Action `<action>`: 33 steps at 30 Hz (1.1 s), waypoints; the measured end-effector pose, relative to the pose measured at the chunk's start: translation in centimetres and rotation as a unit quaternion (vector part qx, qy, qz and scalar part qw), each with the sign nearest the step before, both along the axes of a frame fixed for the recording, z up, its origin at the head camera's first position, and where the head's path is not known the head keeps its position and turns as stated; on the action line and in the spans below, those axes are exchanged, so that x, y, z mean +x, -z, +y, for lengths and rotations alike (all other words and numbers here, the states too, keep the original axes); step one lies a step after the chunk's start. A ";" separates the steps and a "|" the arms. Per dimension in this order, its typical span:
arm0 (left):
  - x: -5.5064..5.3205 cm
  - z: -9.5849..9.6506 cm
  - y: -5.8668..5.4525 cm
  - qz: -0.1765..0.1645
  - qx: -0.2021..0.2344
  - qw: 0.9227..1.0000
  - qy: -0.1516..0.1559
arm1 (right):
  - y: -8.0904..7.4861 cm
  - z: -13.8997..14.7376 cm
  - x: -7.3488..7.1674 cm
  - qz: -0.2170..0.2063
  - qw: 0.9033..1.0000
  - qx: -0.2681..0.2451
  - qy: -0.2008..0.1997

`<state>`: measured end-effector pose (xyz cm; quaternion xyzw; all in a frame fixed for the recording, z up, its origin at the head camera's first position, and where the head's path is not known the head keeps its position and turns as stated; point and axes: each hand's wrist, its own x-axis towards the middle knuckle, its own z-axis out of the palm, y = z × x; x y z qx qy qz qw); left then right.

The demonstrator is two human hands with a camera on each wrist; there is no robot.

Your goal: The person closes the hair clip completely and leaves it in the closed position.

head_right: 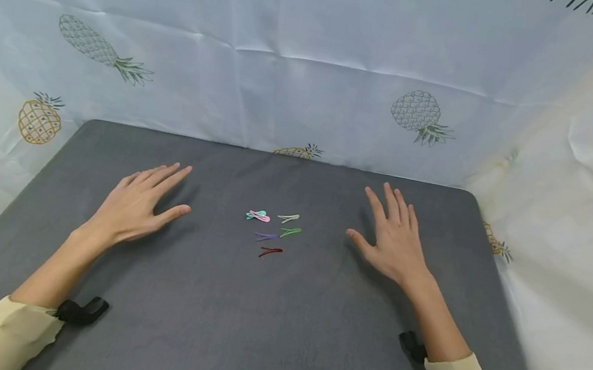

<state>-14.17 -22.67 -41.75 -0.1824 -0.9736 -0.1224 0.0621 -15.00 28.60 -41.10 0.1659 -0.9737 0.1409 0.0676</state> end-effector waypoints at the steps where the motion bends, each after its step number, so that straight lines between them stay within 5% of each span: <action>1: 0.0 0.1 0.0 -0.001 0.002 1.000 0.001 | 0.0 -0.1 0.0 -0.001 1.000 -0.003 -0.002; 17: -0.2 1.2 -0.8 -0.087 0.080 0.993 0.014 | 0.1 -1.7 -0.1 -0.032 0.993 -0.104 -0.042; 33: -0.3 2.9 -0.5 -0.159 0.202 0.963 0.081 | 0.1 -3.9 -0.1 -0.085 0.979 -0.174 -0.067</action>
